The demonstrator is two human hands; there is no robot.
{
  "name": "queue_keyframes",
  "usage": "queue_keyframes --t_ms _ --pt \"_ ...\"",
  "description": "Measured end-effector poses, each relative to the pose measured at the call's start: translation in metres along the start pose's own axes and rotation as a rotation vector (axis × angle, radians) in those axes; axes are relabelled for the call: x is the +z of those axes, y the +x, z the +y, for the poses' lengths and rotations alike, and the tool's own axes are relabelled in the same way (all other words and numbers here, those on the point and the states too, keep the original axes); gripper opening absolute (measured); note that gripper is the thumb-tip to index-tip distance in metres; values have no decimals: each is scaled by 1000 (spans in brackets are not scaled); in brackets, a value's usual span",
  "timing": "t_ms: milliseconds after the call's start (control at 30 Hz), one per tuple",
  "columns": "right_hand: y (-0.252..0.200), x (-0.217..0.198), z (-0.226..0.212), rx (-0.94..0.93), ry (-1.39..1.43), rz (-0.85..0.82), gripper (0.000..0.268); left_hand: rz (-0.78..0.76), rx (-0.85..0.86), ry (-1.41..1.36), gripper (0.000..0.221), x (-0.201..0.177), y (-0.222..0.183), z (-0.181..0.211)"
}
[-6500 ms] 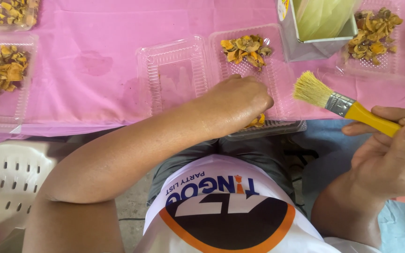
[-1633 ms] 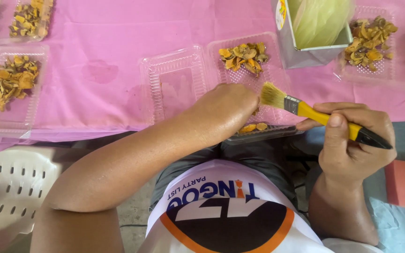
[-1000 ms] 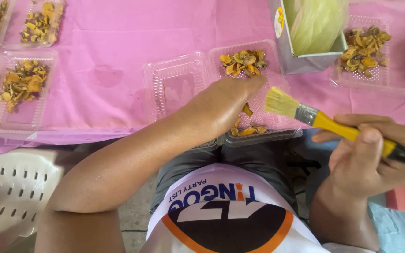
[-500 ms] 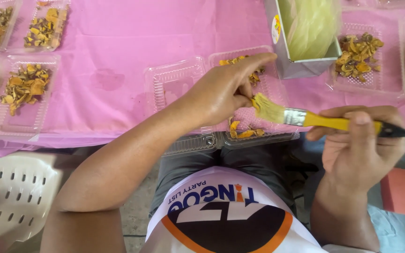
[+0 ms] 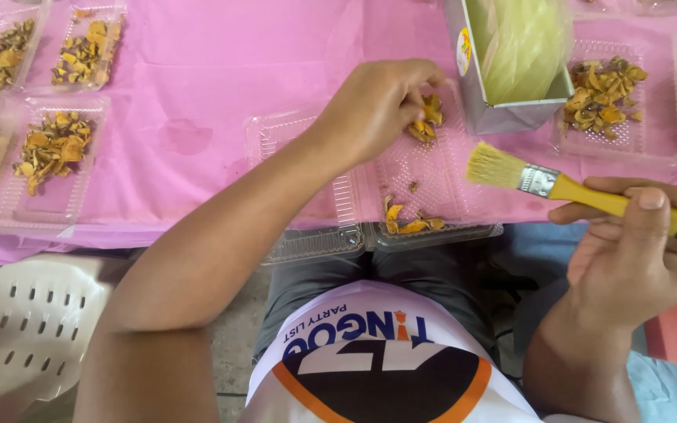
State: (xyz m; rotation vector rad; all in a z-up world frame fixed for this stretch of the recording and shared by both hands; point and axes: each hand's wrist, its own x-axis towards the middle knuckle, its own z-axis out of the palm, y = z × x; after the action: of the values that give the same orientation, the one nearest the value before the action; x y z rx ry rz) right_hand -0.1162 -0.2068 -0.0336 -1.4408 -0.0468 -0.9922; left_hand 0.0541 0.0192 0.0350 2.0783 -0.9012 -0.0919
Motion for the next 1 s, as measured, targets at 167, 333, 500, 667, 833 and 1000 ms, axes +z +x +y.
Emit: queue_keyframes --t_ms 167,333,500,667,833,1000 --pt "-2 -4 -4 -70 -91 36 32 17 86 667 24 23 49 -52" --pt "0 -15 2 -24 -121 18 33 -30 137 747 25 31 51 -45" --pt "-2 -23 10 7 -117 27 30 -114 282 670 21 25 5 -4" --pt "-5 -11 4 -15 -121 4 35 -455 40 594 29 36 -33 -6" --pt "-9 1 0 -58 -89 49 32 -394 -142 458 20 39 -26 -12" --pt "-15 28 -20 -196 -82 -11 24 -140 -34 46 9 32 -24 -4"
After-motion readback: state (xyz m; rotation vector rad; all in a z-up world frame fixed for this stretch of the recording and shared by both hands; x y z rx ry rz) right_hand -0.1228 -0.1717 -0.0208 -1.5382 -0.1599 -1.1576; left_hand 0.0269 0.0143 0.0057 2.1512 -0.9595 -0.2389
